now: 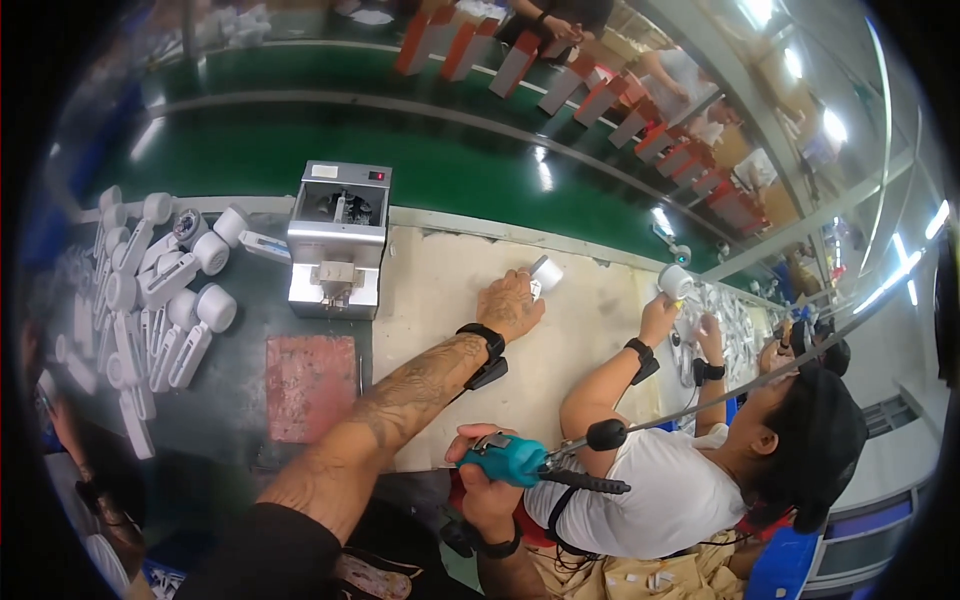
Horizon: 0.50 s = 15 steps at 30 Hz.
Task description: The person picks up a white fan component, places it on a work surface, and uses a power screwdriver to drive a screw into it. They then set the assembled part aside and repeat the process with several more components.
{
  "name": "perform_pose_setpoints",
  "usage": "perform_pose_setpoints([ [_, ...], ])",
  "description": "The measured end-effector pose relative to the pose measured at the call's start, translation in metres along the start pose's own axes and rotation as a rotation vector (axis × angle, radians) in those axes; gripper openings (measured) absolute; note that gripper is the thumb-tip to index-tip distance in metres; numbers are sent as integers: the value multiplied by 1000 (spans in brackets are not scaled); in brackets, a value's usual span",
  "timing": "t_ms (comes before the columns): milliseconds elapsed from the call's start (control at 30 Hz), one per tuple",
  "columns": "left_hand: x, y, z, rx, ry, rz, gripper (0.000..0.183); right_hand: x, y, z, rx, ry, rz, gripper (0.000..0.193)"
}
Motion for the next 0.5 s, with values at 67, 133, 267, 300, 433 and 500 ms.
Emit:
perform_pose_setpoints([
  [67,-17,-3,-9,27,-99,61,46,-5,7,3,-26,-29,22,56],
  [133,-61,-15,-1,29,-160,-14,42,-13,17,10,-61,-64,80,56],
  [267,-163,-65,0,68,-322,-41,27,-11,45,21,-90,-90,140,54],
  [300,-188,-80,-2,82,-321,-39,24,-8,53,23,-99,-75,118,53],
  [433,-244,-135,-31,177,-224,23,17,16,68,33,-67,-42,32,55],
  [500,-261,-159,-51,192,-86,-33,20,25,63,33,-28,-27,40,56],
])
Point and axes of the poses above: each hand's wrist, its own y-axis towards the middle knuckle, its own x-axis out of the palm, z = x × y, the point moved 3 cm from there along y, towards the middle knuckle, and after that the axes turned 8 degrees about z, right-handed, at the moved point
